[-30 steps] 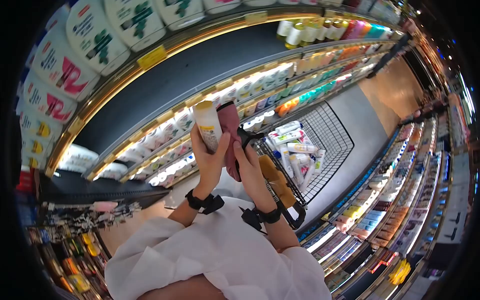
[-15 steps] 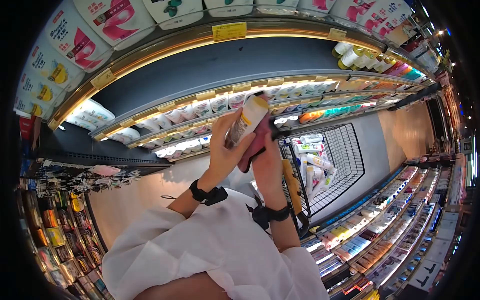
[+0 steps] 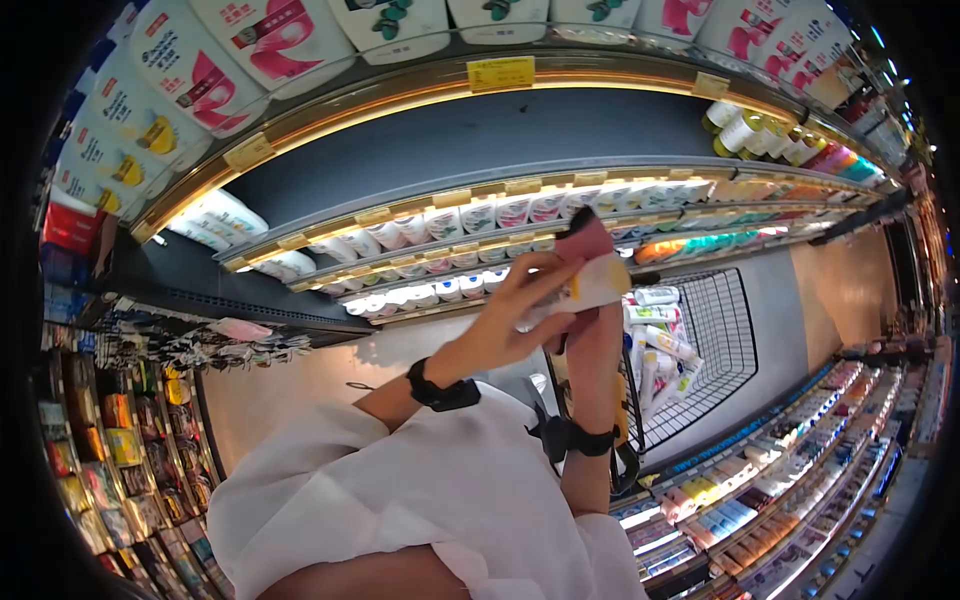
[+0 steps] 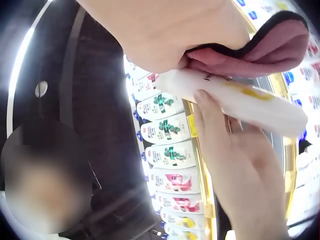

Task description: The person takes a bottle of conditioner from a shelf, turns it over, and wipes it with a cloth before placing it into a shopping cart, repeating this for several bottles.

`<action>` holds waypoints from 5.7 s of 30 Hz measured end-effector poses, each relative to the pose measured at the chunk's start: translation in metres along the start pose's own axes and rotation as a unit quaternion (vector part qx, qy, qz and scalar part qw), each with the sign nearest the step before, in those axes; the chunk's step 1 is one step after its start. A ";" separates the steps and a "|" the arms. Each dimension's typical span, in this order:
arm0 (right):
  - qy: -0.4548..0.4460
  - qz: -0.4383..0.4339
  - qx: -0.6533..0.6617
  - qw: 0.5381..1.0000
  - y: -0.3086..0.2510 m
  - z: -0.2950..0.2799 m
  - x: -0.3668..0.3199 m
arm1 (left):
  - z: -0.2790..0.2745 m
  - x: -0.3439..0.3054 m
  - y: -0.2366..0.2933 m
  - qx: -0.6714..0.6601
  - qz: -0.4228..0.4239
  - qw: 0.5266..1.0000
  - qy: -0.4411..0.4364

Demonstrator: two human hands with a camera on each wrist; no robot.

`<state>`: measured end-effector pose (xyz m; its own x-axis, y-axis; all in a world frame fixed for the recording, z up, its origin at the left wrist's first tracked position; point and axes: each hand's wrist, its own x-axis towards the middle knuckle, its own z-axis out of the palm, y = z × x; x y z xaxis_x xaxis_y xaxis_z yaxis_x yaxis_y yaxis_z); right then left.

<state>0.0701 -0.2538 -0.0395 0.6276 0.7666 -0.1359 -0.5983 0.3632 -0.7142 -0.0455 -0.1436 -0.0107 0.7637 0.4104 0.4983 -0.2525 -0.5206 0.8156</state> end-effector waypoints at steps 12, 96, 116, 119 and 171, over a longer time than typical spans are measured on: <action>0.092 -0.002 -0.234 0.968 -0.005 -0.005 -0.035 | 0.070 0.005 -0.015 -0.115 -0.139 0.957 0.228; 0.125 -0.144 -0.707 0.681 -0.032 -0.486 -0.137 | -0.219 -0.095 -0.054 0.242 -0.058 0.809 0.532; 0.155 -0.024 -0.097 0.983 -0.048 -0.168 -0.038 | -0.336 -0.099 -0.085 0.484 -0.025 0.669 0.563; 0.157 -0.021 -0.047 0.986 -0.045 -0.136 -0.039 | -0.306 -0.090 -0.071 0.492 0.005 0.683 0.541; 0.082 0.073 0.053 0.993 -0.032 -0.122 -0.078 | 0.169 0.033 0.032 -0.234 -0.100 0.951 0.176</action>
<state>0.1014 -0.3894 -0.0895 0.5973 0.7219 -0.3495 -0.7329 0.3142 -0.6034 0.0717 -0.2733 -0.0178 0.5994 0.7338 0.3197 -0.4232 -0.0485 0.9047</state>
